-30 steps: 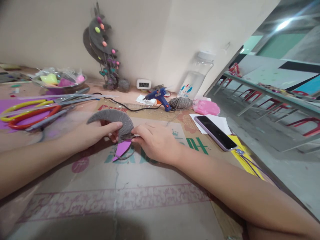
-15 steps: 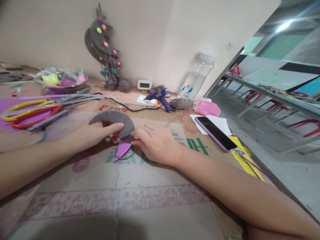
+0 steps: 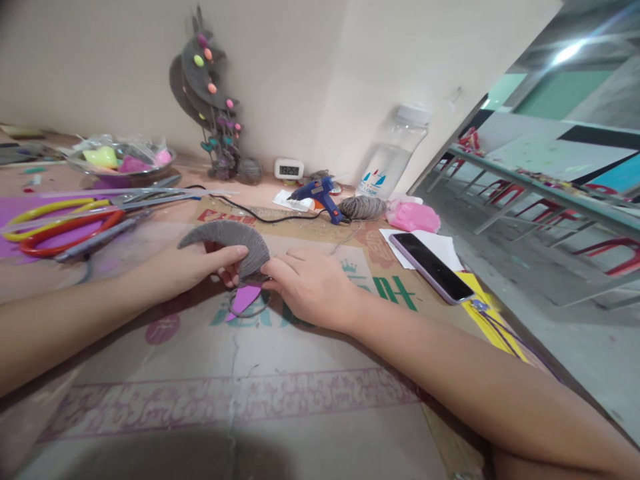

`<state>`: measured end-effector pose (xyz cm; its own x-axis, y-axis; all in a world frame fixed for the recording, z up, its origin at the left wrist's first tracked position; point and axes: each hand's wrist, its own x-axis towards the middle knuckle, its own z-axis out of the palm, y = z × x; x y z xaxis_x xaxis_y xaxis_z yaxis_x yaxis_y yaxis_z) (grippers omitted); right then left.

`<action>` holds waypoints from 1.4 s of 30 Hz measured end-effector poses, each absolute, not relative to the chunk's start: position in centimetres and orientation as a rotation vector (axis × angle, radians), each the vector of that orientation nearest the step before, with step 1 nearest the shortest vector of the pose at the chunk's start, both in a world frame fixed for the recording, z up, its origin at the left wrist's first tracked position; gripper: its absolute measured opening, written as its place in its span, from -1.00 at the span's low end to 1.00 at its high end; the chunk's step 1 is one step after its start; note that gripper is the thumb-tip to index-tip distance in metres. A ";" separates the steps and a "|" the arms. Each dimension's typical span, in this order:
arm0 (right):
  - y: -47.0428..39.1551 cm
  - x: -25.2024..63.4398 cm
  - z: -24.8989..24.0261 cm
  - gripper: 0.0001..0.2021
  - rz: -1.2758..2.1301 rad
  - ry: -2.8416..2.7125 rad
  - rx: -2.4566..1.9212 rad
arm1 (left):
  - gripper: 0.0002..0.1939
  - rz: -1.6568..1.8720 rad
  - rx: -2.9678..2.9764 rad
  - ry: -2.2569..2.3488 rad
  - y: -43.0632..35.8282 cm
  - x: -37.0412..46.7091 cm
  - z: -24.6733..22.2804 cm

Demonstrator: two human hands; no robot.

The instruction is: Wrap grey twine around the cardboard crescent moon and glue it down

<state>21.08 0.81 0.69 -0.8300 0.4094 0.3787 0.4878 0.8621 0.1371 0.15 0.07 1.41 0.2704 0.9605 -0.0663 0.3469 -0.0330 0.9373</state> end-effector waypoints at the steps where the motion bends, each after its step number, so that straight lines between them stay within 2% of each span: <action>1: 0.8 21.1 0.7 -0.76 -0.328 -2.697 -0.677 | -0.71 0.794 1.567 1.240 0.1 0.2 1.4; 13: 0.9 21.0 0.5 -0.77 -0.382 -2.682 -0.660 | -0.72 0.785 1.561 1.246 0.1 0.1 1.3; 42: 0.6 21.2 1.0 -0.81 -0.253 -2.629 -0.695 | -0.67 0.766 1.544 1.274 0.0 0.3 1.6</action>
<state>21.16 0.55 0.99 -0.7931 0.4324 0.4291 0.5063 0.8596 0.0695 0.31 0.02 1.60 0.2585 0.9606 -0.1025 0.3599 0.0027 0.9330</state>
